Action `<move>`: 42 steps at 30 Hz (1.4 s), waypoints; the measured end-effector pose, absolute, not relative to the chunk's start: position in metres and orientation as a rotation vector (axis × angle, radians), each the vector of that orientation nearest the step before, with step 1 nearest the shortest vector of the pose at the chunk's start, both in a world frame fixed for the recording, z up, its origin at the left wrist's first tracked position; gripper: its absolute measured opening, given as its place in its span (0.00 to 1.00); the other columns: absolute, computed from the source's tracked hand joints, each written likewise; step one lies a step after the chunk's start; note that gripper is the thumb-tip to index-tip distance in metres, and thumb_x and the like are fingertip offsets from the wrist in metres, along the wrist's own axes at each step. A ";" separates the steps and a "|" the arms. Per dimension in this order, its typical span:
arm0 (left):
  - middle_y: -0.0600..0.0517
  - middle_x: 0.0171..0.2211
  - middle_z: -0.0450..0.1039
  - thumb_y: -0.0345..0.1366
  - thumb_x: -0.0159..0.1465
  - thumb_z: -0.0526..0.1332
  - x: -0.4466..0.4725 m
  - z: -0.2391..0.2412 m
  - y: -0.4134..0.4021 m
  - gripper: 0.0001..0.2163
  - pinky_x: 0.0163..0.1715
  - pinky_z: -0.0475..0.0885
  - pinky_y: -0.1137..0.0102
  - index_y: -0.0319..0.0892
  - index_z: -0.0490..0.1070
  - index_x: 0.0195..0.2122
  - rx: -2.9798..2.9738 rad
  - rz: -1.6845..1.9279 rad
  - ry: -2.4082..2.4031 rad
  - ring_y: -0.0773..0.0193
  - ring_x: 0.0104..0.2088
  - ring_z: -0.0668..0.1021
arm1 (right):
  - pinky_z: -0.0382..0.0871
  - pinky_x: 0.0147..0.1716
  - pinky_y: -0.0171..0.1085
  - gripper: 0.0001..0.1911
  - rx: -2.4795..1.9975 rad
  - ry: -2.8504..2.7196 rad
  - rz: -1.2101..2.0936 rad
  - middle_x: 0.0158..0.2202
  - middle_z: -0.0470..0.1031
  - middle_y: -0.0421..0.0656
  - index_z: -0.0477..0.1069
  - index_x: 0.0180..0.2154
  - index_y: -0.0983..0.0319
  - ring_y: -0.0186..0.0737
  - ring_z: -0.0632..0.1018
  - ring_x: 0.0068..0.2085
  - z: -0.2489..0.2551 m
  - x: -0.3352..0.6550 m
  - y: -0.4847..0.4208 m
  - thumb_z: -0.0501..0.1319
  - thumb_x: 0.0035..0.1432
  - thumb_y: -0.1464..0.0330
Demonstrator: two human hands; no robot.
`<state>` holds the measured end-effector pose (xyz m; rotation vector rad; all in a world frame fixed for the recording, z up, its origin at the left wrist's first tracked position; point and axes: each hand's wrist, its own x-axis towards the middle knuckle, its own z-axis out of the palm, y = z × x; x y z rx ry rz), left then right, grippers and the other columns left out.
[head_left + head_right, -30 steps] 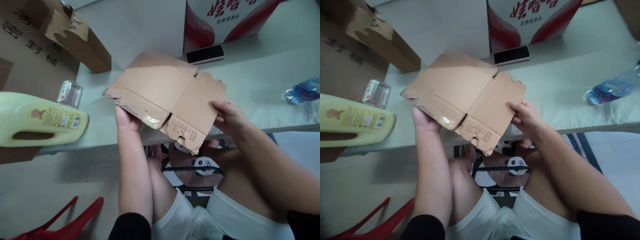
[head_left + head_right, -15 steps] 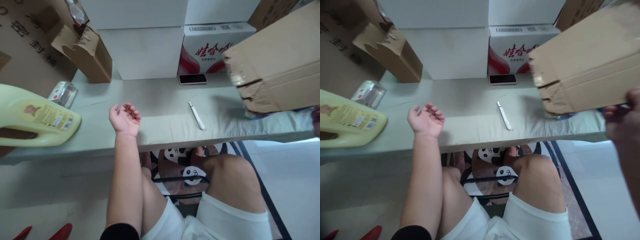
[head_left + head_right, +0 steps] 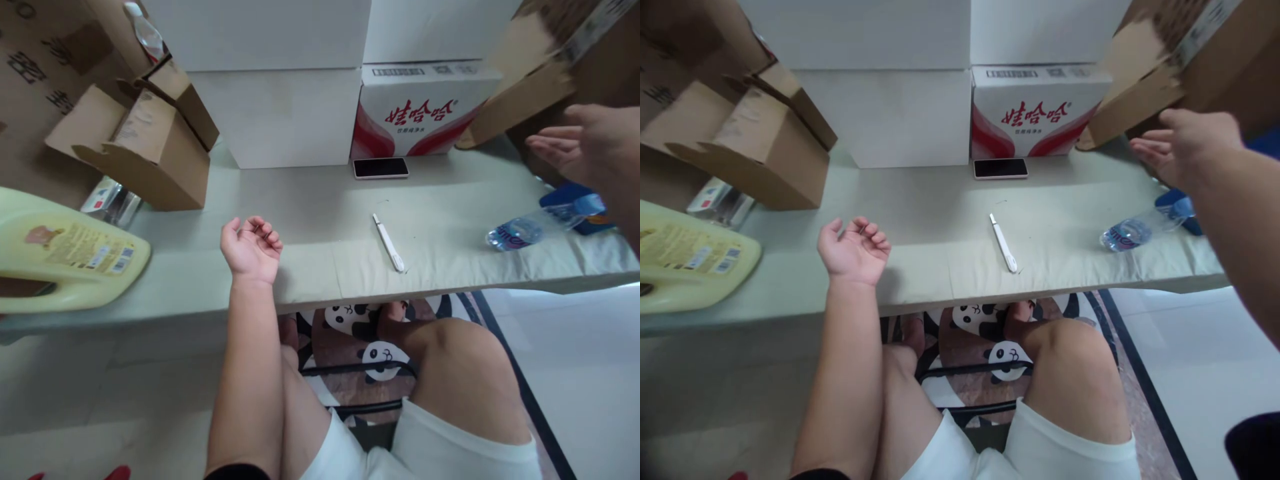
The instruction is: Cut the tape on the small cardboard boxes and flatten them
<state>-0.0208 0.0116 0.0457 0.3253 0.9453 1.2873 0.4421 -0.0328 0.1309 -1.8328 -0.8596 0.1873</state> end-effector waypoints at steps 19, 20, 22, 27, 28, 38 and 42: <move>0.57 0.17 0.56 0.42 0.65 0.48 -0.084 0.060 -0.007 0.17 0.16 0.56 0.76 0.40 0.63 0.23 0.123 1.454 0.754 0.73 0.15 0.63 | 0.74 0.52 0.46 0.22 -1.552 -2.172 0.606 0.52 0.76 0.50 0.71 0.55 0.60 0.42 0.81 0.41 0.077 0.050 0.071 0.59 0.59 0.72; 0.57 0.17 0.56 0.42 0.65 0.48 -0.089 0.060 -0.006 0.17 0.16 0.56 0.77 0.40 0.63 0.23 0.120 1.466 0.750 0.73 0.15 0.62 | 0.73 0.55 0.47 0.23 -1.480 -2.251 0.526 0.59 0.71 0.51 0.71 0.56 0.59 0.42 0.81 0.43 0.079 0.025 0.081 0.59 0.58 0.72; 0.57 0.17 0.56 0.42 0.65 0.47 -0.098 0.061 -0.005 0.16 0.17 0.55 0.77 0.40 0.63 0.23 0.117 1.484 0.746 0.73 0.15 0.63 | 0.71 0.56 0.48 0.23 -1.382 -2.341 0.434 0.71 0.53 0.52 0.72 0.56 0.58 0.44 0.80 0.47 0.085 -0.020 0.101 0.59 0.58 0.72; 0.57 0.18 0.55 0.40 0.65 0.48 -0.110 0.062 0.000 0.15 0.17 0.54 0.76 0.40 0.62 0.23 0.077 1.515 0.745 0.73 0.15 0.62 | 0.69 0.60 0.48 0.19 -1.380 -2.330 0.377 0.72 0.50 0.51 0.73 0.52 0.63 0.51 0.76 0.58 0.091 -0.085 0.152 0.56 0.59 0.71; 0.56 0.18 0.55 0.40 0.65 0.48 -0.111 0.061 0.001 0.15 0.17 0.54 0.76 0.41 0.62 0.23 0.072 1.513 0.749 0.72 0.15 0.61 | 0.68 0.61 0.47 0.17 -1.367 -2.328 0.364 0.68 0.58 0.51 0.73 0.49 0.64 0.51 0.75 0.59 0.088 -0.089 0.159 0.56 0.59 0.72; 0.57 0.22 0.54 0.32 0.62 0.50 -0.107 0.059 -0.009 0.10 0.21 0.56 0.75 0.42 0.56 0.23 -0.022 2.091 1.049 0.71 0.20 0.62 | 0.75 0.40 0.43 0.10 -0.946 -1.843 0.365 0.34 0.81 0.41 0.77 0.29 0.57 0.42 0.79 0.37 0.072 0.060 0.036 0.56 0.52 0.73; 0.54 0.34 0.69 0.34 0.66 0.49 -0.087 0.058 -0.012 0.10 0.32 0.66 0.77 0.43 0.66 0.29 0.249 2.108 1.112 0.70 0.36 0.74 | 0.62 0.27 0.42 0.09 -0.969 -1.349 0.196 0.27 0.76 0.41 0.76 0.23 0.55 0.39 0.72 0.27 0.067 0.145 -0.067 0.57 0.45 0.72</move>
